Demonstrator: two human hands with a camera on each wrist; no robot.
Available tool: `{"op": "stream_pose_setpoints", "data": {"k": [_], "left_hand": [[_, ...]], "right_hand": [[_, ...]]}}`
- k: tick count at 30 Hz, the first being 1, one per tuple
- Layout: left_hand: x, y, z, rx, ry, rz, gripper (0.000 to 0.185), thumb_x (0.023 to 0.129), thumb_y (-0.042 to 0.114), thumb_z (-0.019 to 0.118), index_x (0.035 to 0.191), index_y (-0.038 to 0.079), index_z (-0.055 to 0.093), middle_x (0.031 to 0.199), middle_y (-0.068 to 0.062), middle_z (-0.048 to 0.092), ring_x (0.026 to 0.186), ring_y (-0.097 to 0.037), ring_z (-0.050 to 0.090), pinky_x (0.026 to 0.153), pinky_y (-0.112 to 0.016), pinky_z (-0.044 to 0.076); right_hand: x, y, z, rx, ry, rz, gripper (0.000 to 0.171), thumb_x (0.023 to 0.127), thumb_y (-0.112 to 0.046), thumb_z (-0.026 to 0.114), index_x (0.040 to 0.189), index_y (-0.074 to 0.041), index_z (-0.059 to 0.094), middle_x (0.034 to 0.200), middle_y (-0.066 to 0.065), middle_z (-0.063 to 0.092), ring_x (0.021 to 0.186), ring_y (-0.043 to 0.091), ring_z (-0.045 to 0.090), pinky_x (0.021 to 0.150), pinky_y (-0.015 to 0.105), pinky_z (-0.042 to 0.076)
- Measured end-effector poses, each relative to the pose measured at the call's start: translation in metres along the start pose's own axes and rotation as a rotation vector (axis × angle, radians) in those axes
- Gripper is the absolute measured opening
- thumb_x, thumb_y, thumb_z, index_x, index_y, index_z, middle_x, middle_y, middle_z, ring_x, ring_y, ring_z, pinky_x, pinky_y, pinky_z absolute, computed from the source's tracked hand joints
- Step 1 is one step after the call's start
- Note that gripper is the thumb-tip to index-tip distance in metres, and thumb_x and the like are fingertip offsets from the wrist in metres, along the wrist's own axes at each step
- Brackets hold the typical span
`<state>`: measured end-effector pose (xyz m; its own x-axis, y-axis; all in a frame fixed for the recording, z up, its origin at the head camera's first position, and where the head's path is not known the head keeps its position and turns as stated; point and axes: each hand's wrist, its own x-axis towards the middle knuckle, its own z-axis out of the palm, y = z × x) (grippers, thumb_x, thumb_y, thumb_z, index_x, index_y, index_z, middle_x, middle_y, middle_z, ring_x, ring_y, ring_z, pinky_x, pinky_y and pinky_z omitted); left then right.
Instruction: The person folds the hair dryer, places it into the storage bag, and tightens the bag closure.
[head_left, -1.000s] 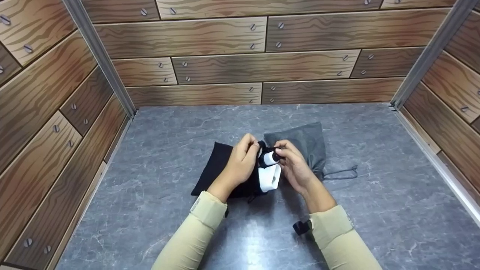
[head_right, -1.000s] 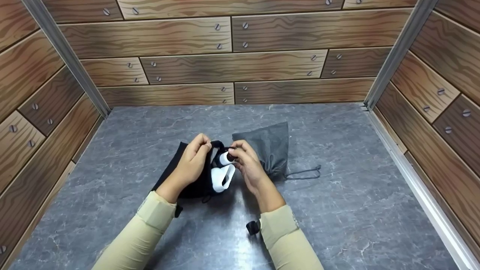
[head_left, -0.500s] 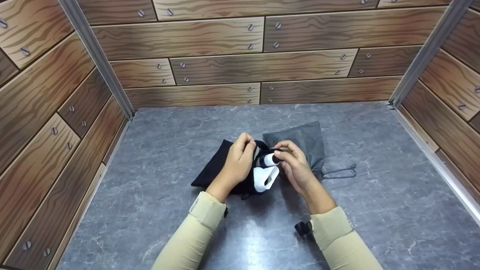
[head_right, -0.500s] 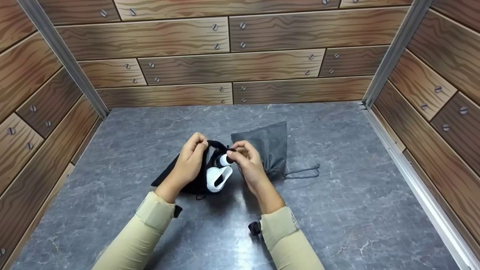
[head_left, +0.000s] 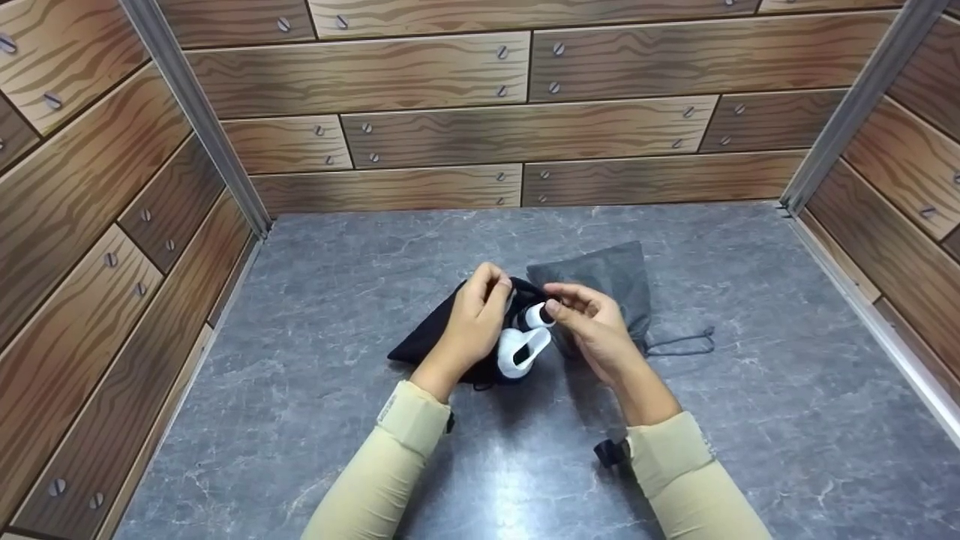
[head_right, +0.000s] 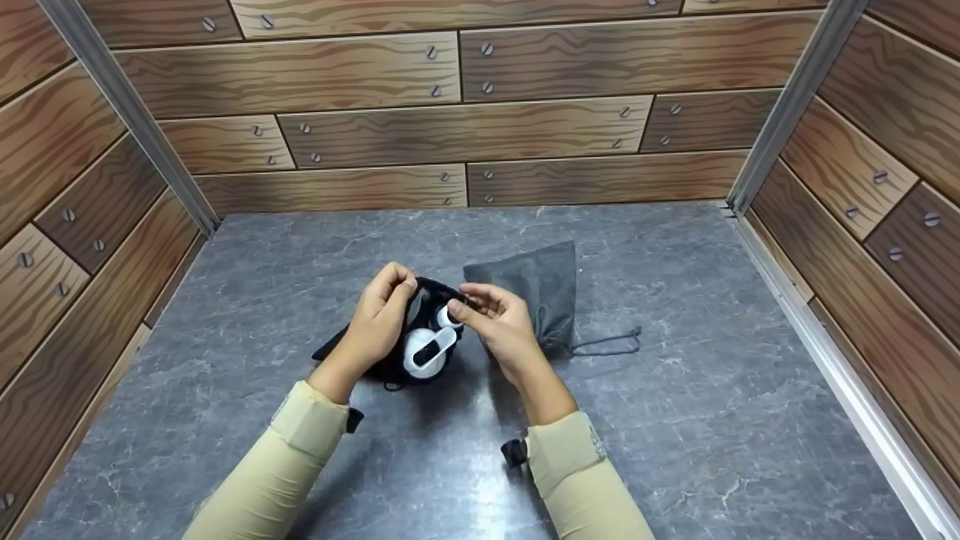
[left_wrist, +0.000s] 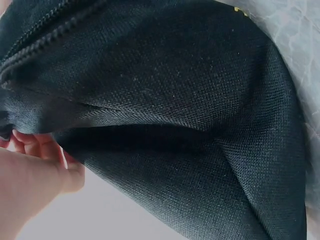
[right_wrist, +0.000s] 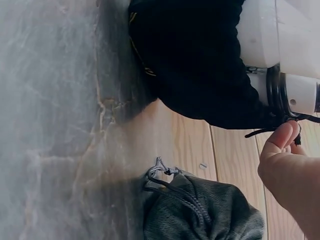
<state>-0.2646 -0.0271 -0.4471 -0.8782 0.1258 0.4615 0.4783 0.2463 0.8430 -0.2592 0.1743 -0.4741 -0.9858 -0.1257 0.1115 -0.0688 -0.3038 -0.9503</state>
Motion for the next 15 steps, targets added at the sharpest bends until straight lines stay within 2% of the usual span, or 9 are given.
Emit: {"op": "stream_pose_setpoints", "data": {"k": [3,8,11,15], "left_hand": [[0.0,0.001,0.001,-0.008,-0.012,-0.014,0.017,0.107,0.011,0.05,0.093,0.005,0.057,0.079,0.004,0.052,0.074,-0.012,0.051,0.07,-0.025,0.043],[-0.001,0.003,0.001,-0.007,-0.026,-0.035,0.017,0.107,0.013,0.05,0.094,0.007,0.058,0.081,0.004,0.055,0.078,-0.011,0.053,0.074,-0.026,0.044],[-0.002,0.003,0.002,-0.007,-0.044,-0.026,0.017,0.108,0.014,0.051,0.095,0.007,0.059,0.084,0.001,0.058,0.08,-0.012,0.054,0.076,-0.027,0.045],[-0.003,0.002,0.003,0.014,-0.088,0.004,0.016,0.107,0.015,0.055,0.098,0.006,0.064,0.092,-0.003,0.065,0.086,-0.012,0.058,0.082,-0.027,0.048]], "right_hand": [[0.0,-0.006,-0.002,-0.019,-0.025,0.057,0.036,0.096,0.002,0.071,0.13,0.013,0.066,0.11,0.006,0.074,0.097,0.012,0.066,0.084,0.02,0.055],[0.0,-0.016,-0.008,-0.13,-0.076,0.133,0.023,0.093,-0.004,0.078,0.114,0.004,0.077,0.09,-0.003,0.076,0.08,0.007,0.063,0.071,0.019,0.05],[-0.001,-0.02,-0.011,-0.174,-0.045,0.136,0.014,0.091,-0.006,0.08,0.105,-0.004,0.08,0.083,-0.005,0.075,0.072,0.005,0.061,0.063,0.018,0.047],[-0.003,-0.021,-0.014,-0.137,0.024,0.131,0.005,0.092,-0.006,0.081,0.095,-0.009,0.079,0.081,-0.003,0.076,0.071,0.005,0.065,0.063,0.018,0.051]]}}
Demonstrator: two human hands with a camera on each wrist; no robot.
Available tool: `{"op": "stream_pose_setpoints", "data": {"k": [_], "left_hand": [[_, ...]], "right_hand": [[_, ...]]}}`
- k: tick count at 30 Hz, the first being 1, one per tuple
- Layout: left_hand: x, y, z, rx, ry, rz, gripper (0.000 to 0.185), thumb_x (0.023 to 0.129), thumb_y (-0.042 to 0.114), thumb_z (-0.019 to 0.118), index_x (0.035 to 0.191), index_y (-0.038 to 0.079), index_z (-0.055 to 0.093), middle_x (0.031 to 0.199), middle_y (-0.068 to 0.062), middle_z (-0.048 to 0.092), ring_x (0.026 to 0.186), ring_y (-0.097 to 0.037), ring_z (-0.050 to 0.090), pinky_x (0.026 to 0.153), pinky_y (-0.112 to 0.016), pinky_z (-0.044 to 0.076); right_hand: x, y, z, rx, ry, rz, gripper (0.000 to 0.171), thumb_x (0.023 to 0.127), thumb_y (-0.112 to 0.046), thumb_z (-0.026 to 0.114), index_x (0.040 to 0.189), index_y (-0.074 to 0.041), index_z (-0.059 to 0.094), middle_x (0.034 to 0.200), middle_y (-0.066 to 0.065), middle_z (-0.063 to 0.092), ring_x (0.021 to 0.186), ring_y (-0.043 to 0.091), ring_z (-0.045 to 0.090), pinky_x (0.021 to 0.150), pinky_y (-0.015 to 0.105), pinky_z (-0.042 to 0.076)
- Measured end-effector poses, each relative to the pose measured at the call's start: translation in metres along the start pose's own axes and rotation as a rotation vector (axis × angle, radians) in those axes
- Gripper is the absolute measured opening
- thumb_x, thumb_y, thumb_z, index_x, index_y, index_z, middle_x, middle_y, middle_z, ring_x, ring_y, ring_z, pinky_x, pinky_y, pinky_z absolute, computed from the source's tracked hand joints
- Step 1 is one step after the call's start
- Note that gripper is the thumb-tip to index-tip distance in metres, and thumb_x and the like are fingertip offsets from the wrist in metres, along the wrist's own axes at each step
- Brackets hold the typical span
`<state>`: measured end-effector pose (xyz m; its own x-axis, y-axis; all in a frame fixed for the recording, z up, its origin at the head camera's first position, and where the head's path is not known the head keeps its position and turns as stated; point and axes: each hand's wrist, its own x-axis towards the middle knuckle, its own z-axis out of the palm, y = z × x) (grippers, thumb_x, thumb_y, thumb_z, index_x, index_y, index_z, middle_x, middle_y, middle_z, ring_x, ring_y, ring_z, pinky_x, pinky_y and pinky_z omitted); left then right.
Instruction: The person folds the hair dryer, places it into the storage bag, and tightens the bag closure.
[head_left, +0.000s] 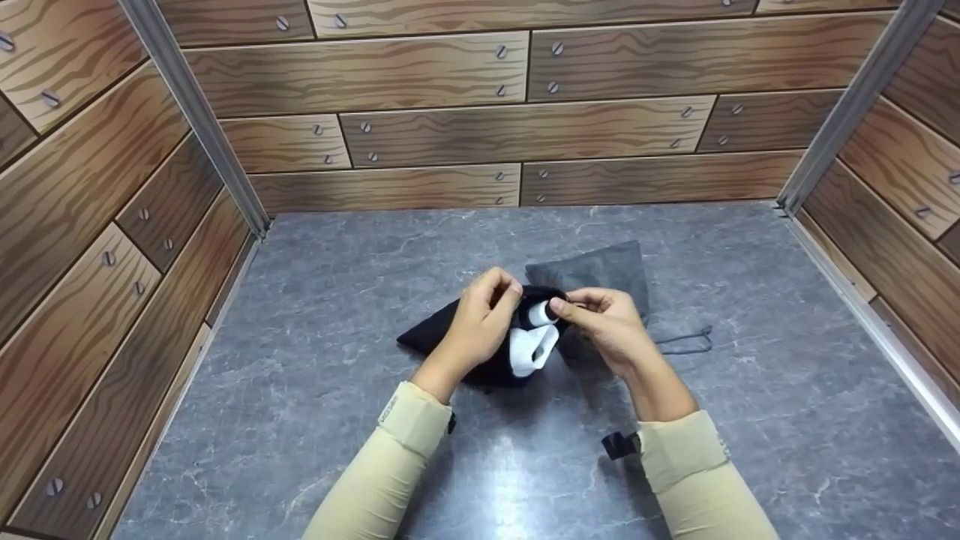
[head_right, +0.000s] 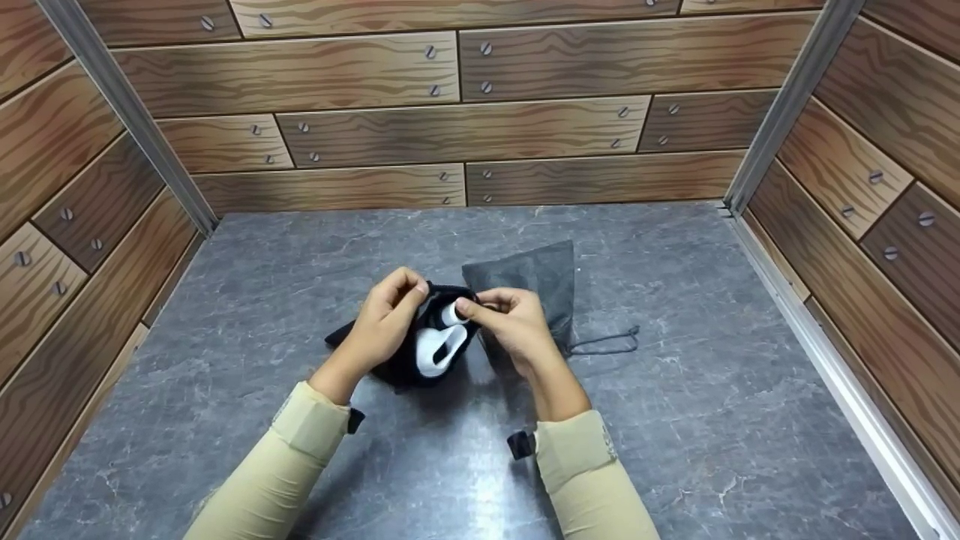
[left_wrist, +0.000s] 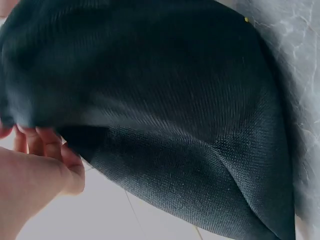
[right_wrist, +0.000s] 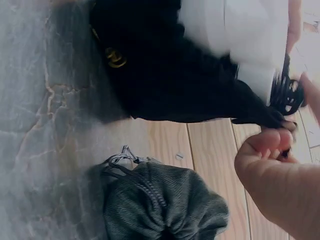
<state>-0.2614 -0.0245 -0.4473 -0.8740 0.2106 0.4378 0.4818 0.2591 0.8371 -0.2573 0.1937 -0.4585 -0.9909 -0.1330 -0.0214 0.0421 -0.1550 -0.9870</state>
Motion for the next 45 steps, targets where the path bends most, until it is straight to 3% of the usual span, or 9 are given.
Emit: {"op": "stream_pose_setpoints", "data": {"k": [4,11,14,17,21,26,30,35,45], "left_hand": [[0.0,-0.001,-0.001,0.039,-0.033,0.019,0.015,0.106,0.016,0.056,0.099,0.008,0.067,0.093,-0.003,0.066,0.087,-0.012,0.06,0.083,-0.028,0.049],[-0.003,-0.004,0.001,0.085,-0.045,0.049,0.013,0.105,0.018,0.061,0.097,0.012,0.07,0.091,0.0,0.068,0.087,-0.013,0.061,0.084,-0.03,0.049],[-0.007,-0.006,0.001,0.109,-0.062,0.059,0.018,0.103,0.03,0.068,0.094,0.014,0.069,0.088,0.001,0.066,0.085,-0.013,0.059,0.084,-0.032,0.047],[-0.015,-0.007,-0.003,0.177,-0.092,0.041,0.04,0.091,0.053,0.08,0.084,0.017,0.063,0.08,0.005,0.06,0.078,-0.011,0.054,0.081,-0.031,0.044],[-0.027,-0.005,-0.013,0.353,-0.189,-0.029,0.071,0.061,0.08,0.088,0.071,0.02,0.051,0.065,0.011,0.047,0.062,-0.007,0.044,0.062,-0.028,0.038],[-0.037,0.001,-0.028,0.62,-0.355,-0.138,0.07,0.042,0.083,0.092,0.058,0.026,0.055,0.051,0.015,0.048,0.052,-0.007,0.045,0.049,-0.029,0.04],[-0.039,0.001,-0.031,0.694,-0.433,-0.163,0.051,0.059,0.06,0.098,0.052,0.026,0.061,0.048,0.016,0.054,0.052,-0.008,0.052,0.054,-0.031,0.047],[-0.038,-0.003,-0.03,0.6,-0.452,-0.157,0.044,0.082,0.031,0.084,0.049,0.024,0.055,0.048,0.018,0.051,0.049,-0.005,0.047,0.054,-0.028,0.042],[-0.035,-0.008,-0.028,0.355,-0.367,-0.203,0.037,0.097,0.023,0.066,0.06,0.019,0.061,0.074,0.007,0.078,0.067,-0.002,0.072,0.064,-0.028,0.053]], "right_hand": [[-0.001,0.003,-0.001,0.044,0.021,-0.017,0.01,0.093,0.0,0.079,0.089,-0.009,0.076,0.079,-0.001,0.075,0.072,0.007,0.067,0.067,0.021,0.056],[-0.003,0.004,-0.002,0.05,0.055,-0.026,0.019,0.091,0.003,0.079,0.08,-0.011,0.071,0.071,-0.002,0.069,0.064,0.006,0.061,0.058,0.019,0.049],[-0.003,0.005,-0.002,0.081,0.071,-0.017,0.021,0.091,0.004,0.078,0.078,-0.011,0.071,0.07,-0.002,0.069,0.066,0.007,0.064,0.061,0.02,0.053],[-0.003,0.007,-0.003,0.103,0.091,-0.01,0.021,0.091,0.005,0.077,0.077,-0.01,0.071,0.069,-0.002,0.069,0.065,0.006,0.063,0.061,0.019,0.054],[-0.003,0.009,-0.003,0.104,0.114,-0.003,0.02,0.092,0.001,0.078,0.078,-0.01,0.071,0.068,-0.003,0.068,0.063,0.005,0.06,0.058,0.018,0.05],[-0.002,0.009,-0.003,0.089,0.128,0.01,0.018,0.093,-0.005,0.081,0.078,-0.01,0.072,0.068,-0.004,0.069,0.062,0.004,0.058,0.057,0.017,0.048],[-0.001,0.009,-0.004,0.078,0.151,0.027,0.019,0.093,-0.008,0.081,0.077,-0.011,0.072,0.068,-0.005,0.069,0.061,0.004,0.058,0.056,0.018,0.047],[0.001,0.008,-0.006,0.08,0.185,0.033,0.021,0.095,-0.011,0.08,0.076,-0.012,0.069,0.069,-0.007,0.068,0.062,0.004,0.059,0.058,0.02,0.051],[0.002,0.009,-0.01,0.104,0.301,-0.02,0.028,0.095,-0.016,0.081,0.073,-0.011,0.065,0.063,-0.009,0.061,0.053,0.005,0.048,0.048,0.019,0.039]]}}
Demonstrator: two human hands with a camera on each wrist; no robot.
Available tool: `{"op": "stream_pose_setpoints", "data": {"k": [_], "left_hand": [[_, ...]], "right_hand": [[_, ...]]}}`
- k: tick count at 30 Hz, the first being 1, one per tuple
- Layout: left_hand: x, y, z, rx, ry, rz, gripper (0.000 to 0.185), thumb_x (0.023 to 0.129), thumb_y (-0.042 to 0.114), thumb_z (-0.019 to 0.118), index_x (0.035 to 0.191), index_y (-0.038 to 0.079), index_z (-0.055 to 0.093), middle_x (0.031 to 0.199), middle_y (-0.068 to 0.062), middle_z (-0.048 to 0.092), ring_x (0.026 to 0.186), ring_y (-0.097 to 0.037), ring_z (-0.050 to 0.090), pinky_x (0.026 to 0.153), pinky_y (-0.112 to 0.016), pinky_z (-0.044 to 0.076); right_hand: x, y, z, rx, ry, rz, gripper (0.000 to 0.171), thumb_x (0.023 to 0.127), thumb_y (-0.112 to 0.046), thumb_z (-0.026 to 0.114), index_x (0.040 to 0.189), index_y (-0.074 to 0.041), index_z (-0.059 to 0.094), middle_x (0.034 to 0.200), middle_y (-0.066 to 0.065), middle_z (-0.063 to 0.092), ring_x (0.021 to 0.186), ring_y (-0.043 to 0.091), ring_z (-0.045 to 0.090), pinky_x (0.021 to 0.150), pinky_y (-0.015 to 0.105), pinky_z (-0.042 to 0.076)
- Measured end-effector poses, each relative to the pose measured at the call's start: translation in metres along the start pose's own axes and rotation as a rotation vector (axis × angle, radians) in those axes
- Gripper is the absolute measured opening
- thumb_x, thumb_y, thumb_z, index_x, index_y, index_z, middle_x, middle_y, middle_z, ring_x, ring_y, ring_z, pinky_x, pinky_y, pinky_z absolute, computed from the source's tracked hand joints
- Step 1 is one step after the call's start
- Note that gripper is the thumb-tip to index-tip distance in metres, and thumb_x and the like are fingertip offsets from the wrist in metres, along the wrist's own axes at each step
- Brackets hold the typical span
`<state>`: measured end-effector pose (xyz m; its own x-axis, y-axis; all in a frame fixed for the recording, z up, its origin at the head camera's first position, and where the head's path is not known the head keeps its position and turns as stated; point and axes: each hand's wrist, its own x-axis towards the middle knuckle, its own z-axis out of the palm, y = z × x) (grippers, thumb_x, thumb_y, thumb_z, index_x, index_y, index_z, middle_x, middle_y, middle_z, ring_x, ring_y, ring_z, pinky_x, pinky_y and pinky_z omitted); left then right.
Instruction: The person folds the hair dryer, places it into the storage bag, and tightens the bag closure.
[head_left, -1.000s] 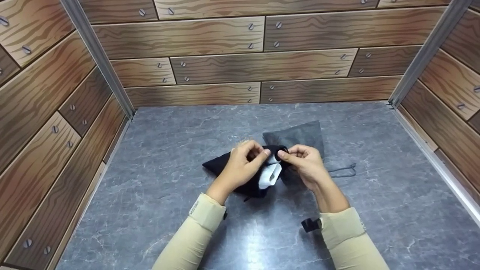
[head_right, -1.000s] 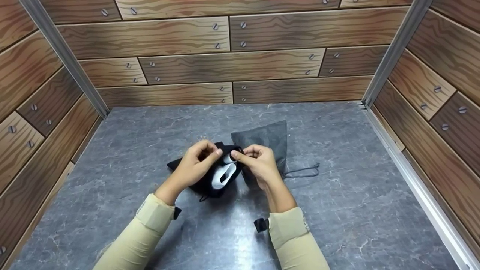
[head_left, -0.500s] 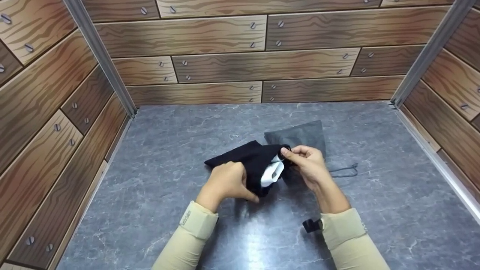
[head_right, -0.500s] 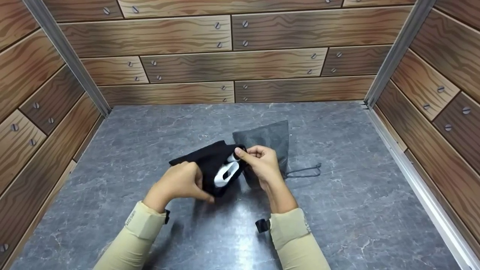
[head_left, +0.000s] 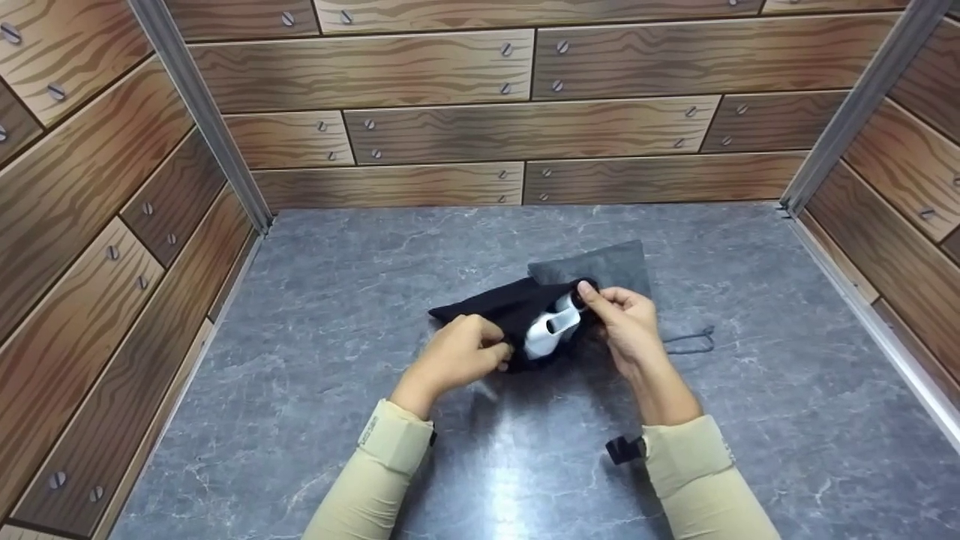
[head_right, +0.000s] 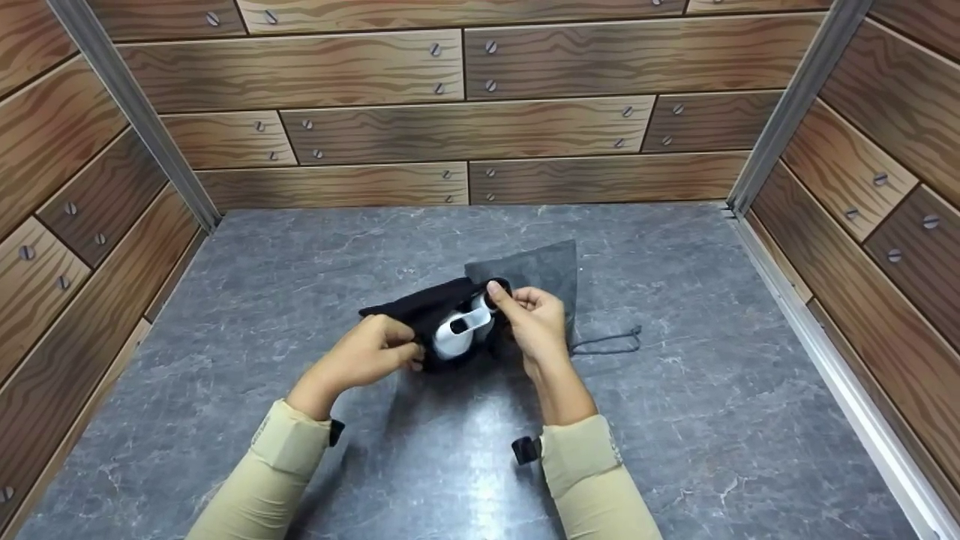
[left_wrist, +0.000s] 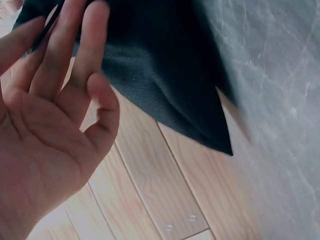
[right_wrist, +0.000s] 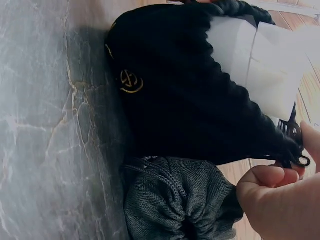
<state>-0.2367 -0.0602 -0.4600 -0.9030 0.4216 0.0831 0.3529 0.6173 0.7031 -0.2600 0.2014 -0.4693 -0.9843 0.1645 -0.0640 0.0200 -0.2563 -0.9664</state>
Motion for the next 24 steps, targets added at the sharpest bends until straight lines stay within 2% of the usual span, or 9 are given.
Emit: {"op": "stream_pose_setpoints", "data": {"k": [5,10,13,16,19,21,24], "left_hand": [[0.006,-0.004,0.003,-0.183,0.122,-0.018,0.029,0.097,0.016,0.062,0.072,0.009,0.073,0.079,0.001,0.079,0.075,-0.015,0.078,0.067,-0.031,0.06],[0.015,0.002,0.001,-0.43,0.297,0.001,0.033,0.099,0.008,0.058,0.066,0.009,0.059,0.082,-0.012,0.078,0.074,-0.021,0.078,0.071,-0.043,0.066],[0.018,0.008,0.0,-0.499,0.353,0.051,0.033,0.1,0.006,0.057,0.068,0.007,0.058,0.084,-0.016,0.077,0.078,-0.023,0.079,0.075,-0.044,0.067],[0.019,0.008,0.001,-0.544,0.341,0.082,0.027,0.101,0.006,0.057,0.077,-0.001,0.068,0.087,-0.017,0.078,0.081,-0.024,0.08,0.078,-0.042,0.067],[0.018,0.006,0.002,-0.545,0.307,0.068,0.026,0.102,0.007,0.056,0.084,-0.003,0.07,0.082,-0.011,0.076,0.075,-0.017,0.076,0.073,-0.037,0.066],[0.017,0.004,0.002,-0.53,0.278,0.047,0.026,0.103,0.01,0.053,0.082,0.002,0.066,0.074,-0.003,0.069,0.065,-0.01,0.067,0.064,-0.029,0.06],[0.017,0.002,0.001,-0.515,0.261,0.021,0.03,0.103,0.013,0.046,0.074,0.011,0.053,0.063,0.005,0.051,0.056,-0.007,0.048,0.055,-0.022,0.043]], "right_hand": [[0.0,0.001,0.0,0.036,0.032,0.005,0.029,0.096,-0.017,0.081,0.073,-0.01,0.064,0.065,-0.007,0.064,0.054,0.005,0.051,0.048,0.019,0.04],[0.0,0.001,0.003,0.073,-0.003,0.005,0.026,0.096,-0.012,0.08,0.076,-0.008,0.064,0.068,-0.003,0.07,0.06,0.007,0.065,0.054,0.021,0.054],[-0.001,0.001,0.003,0.048,-0.013,-0.015,0.026,0.094,-0.011,0.081,0.076,-0.008,0.063,0.068,-0.002,0.069,0.063,0.008,0.065,0.058,0.021,0.056],[-0.001,0.0,0.002,-0.024,-0.009,-0.037,0.027,0.092,-0.013,0.083,0.074,-0.008,0.063,0.066,-0.002,0.067,0.06,0.007,0.061,0.057,0.02,0.053],[-0.001,0.0,-0.001,-0.087,-0.003,-0.055,0.028,0.092,-0.015,0.085,0.074,-0.009,0.064,0.065,-0.003,0.067,0.058,0.006,0.058,0.054,0.02,0.049],[-0.001,-0.001,-0.002,-0.11,-0.006,-0.062,0.027,0.092,-0.016,0.085,0.075,-0.009,0.064,0.064,-0.004,0.066,0.057,0.005,0.056,0.054,0.02,0.047],[-0.002,-0.002,-0.002,-0.094,-0.023,-0.053,0.025,0.094,-0.017,0.083,0.077,-0.01,0.066,0.064,-0.008,0.064,0.056,0.004,0.053,0.051,0.019,0.043]]}}
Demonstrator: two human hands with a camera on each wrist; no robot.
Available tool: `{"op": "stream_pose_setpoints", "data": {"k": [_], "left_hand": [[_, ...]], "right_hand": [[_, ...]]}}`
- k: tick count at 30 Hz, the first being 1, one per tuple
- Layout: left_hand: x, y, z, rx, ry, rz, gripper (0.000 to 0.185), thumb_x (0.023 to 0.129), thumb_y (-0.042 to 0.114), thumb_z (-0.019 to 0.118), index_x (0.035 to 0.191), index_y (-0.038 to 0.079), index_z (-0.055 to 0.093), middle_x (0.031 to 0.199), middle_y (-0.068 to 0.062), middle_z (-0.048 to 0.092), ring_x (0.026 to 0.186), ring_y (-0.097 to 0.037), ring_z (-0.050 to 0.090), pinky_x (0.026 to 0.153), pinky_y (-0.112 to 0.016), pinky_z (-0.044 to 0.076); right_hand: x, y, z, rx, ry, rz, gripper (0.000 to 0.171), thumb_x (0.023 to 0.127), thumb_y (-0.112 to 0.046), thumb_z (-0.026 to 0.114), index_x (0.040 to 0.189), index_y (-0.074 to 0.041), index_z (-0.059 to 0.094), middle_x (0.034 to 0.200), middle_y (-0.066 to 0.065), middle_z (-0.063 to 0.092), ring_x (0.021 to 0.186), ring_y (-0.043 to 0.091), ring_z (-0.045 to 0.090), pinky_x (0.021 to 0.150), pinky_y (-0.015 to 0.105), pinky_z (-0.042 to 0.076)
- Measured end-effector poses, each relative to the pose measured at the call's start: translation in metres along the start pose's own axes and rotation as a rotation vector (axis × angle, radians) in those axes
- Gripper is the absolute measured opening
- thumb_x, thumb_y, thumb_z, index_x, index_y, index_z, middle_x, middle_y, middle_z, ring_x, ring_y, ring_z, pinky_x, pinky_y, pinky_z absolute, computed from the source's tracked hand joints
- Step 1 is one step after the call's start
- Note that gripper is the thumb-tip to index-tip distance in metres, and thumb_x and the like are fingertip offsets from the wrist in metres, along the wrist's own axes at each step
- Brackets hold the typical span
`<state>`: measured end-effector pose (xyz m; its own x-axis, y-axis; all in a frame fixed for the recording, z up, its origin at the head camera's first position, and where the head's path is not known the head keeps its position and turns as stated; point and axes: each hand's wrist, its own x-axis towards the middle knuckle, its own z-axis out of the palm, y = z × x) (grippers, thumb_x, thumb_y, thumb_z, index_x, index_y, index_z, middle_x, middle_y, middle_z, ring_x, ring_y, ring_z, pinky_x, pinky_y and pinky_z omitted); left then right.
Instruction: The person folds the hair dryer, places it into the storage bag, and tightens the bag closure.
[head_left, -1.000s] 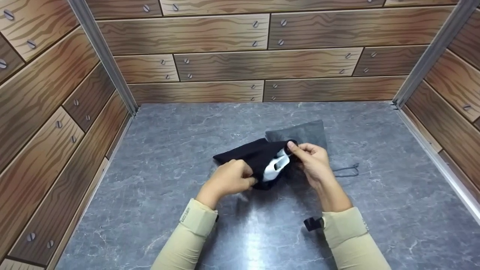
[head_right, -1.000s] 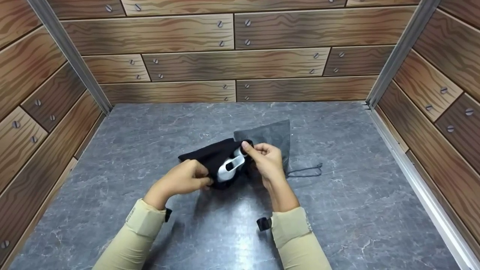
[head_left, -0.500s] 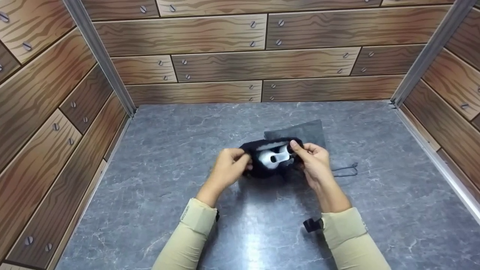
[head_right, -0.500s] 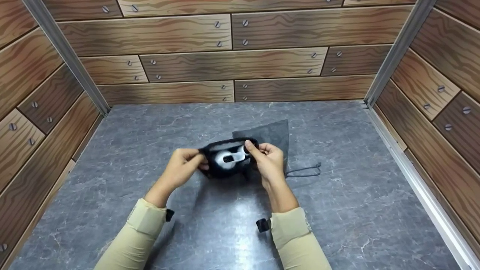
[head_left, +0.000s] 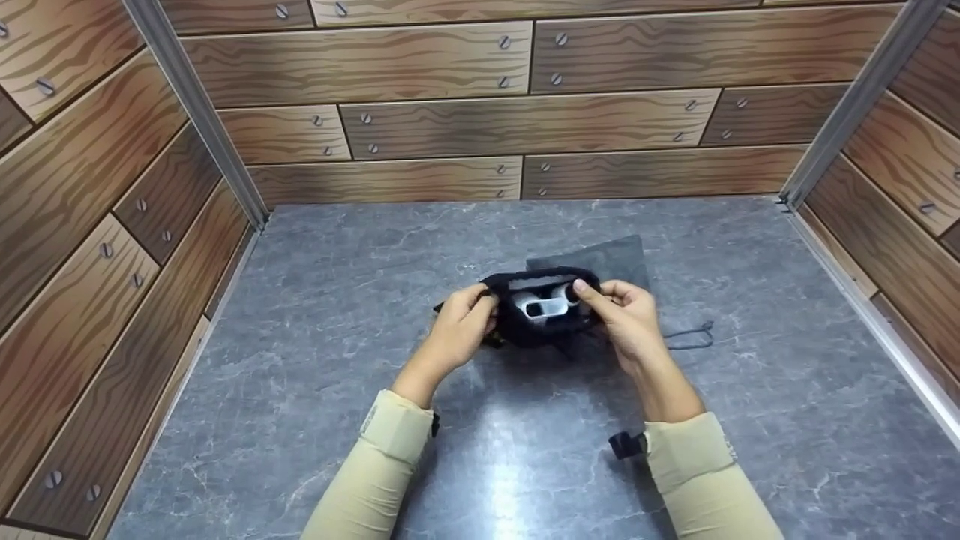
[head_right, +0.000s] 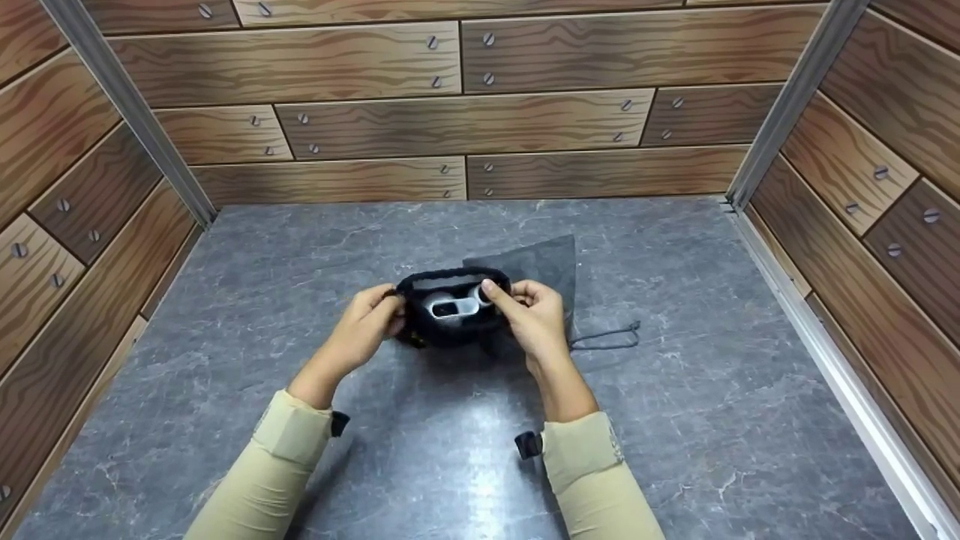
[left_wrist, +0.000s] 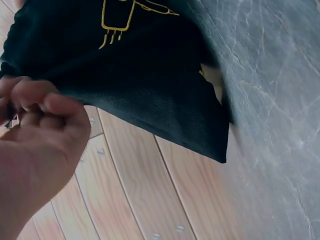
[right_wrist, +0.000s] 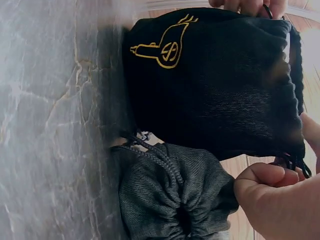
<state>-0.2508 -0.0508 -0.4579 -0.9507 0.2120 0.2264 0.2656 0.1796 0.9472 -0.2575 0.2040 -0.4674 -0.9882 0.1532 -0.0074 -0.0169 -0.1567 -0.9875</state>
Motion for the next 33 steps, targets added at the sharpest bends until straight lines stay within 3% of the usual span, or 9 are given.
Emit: {"op": "stream_pose_setpoints", "data": {"k": [2,8,10,14,18,21,24,28,33], "left_hand": [[0.001,0.001,-0.001,-0.009,0.005,0.003,0.033,0.102,0.012,0.042,0.069,0.016,0.044,0.058,0.006,0.041,0.051,-0.008,0.038,0.052,-0.021,0.033],[-0.002,-0.001,-0.007,-0.145,0.054,0.061,0.036,0.093,0.004,0.038,0.06,0.018,0.031,0.051,0.006,0.033,0.048,-0.01,0.03,0.05,-0.021,0.026],[-0.003,-0.002,-0.009,-0.161,0.06,0.084,0.036,0.092,0.003,0.039,0.06,0.018,0.03,0.052,0.006,0.033,0.048,-0.01,0.03,0.051,-0.021,0.027],[-0.01,-0.004,-0.012,-0.117,0.038,0.124,0.037,0.092,0.003,0.037,0.06,0.019,0.029,0.051,0.006,0.032,0.048,-0.009,0.029,0.051,-0.021,0.026],[-0.015,-0.006,-0.017,-0.067,0.025,0.157,0.038,0.094,0.002,0.034,0.06,0.018,0.029,0.05,0.005,0.031,0.047,-0.009,0.027,0.049,-0.021,0.023],[-0.017,-0.009,-0.021,-0.041,0.04,0.168,0.039,0.095,0.001,0.034,0.06,0.017,0.03,0.05,0.005,0.031,0.047,-0.008,0.026,0.05,-0.021,0.023],[-0.019,-0.011,-0.025,0.0,0.063,0.169,0.04,0.096,0.002,0.035,0.059,0.017,0.031,0.049,0.004,0.032,0.047,-0.008,0.026,0.051,-0.021,0.024],[-0.021,-0.011,-0.031,0.02,0.081,0.166,0.041,0.095,0.002,0.037,0.058,0.017,0.032,0.049,0.004,0.034,0.047,-0.009,0.028,0.052,-0.022,0.026],[-0.025,-0.01,-0.037,0.007,0.086,0.137,0.04,0.096,0.002,0.037,0.059,0.017,0.033,0.05,0.005,0.034,0.047,-0.009,0.029,0.051,-0.022,0.025]], "right_hand": [[0.0,-0.002,-0.001,0.039,-0.017,0.016,0.023,0.096,-0.017,0.081,0.077,-0.011,0.069,0.065,-0.008,0.064,0.056,0.003,0.054,0.051,0.018,0.043],[-0.002,-0.006,-0.009,0.133,-0.058,0.071,0.03,0.103,-0.013,0.068,0.074,-0.013,0.075,0.071,-0.005,0.071,0.062,0.006,0.065,0.058,0.021,0.053],[-0.003,-0.008,-0.014,0.072,-0.058,0.066,0.034,0.104,-0.012,0.065,0.072,-0.013,0.074,0.069,-0.006,0.07,0.06,0.006,0.062,0.058,0.02,0.051],[-0.008,-0.013,-0.026,-0.156,-0.073,0.019,0.032,0.1,-0.005,0.062,0.071,-0.01,0.075,0.066,-0.008,0.065,0.061,0.006,0.055,0.059,0.02,0.048],[-0.014,-0.019,-0.043,-0.314,-0.119,-0.032,0.018,0.094,0.003,0.061,0.089,0.002,0.079,0.07,-0.009,0.067,0.063,0.005,0.054,0.058,0.02,0.047],[-0.016,-0.02,-0.055,-0.353,-0.154,-0.053,0.018,0.095,0.004,0.063,0.105,0.012,0.076,0.076,-0.01,0.072,0.063,0.005,0.058,0.057,0.019,0.049],[-0.016,-0.02,-0.065,-0.38,-0.184,-0.086,0.021,0.098,0.002,0.067,0.112,0.016,0.074,0.083,-0.011,0.076,0.069,0.005,0.064,0.061,0.02,0.054],[-0.017,-0.021,-0.073,-0.418,-0.218,-0.144,0.021,0.097,-0.002,0.073,0.111,0.014,0.075,0.088,-0.012,0.079,0.077,0.004,0.068,0.069,0.021,0.057],[-0.019,-0.024,-0.079,-0.46,-0.246,-0.205,0.02,0.095,-0.005,0.078,0.109,0.01,0.078,0.088,-0.011,0.078,0.077,0.003,0.068,0.069,0.021,0.057]]}}
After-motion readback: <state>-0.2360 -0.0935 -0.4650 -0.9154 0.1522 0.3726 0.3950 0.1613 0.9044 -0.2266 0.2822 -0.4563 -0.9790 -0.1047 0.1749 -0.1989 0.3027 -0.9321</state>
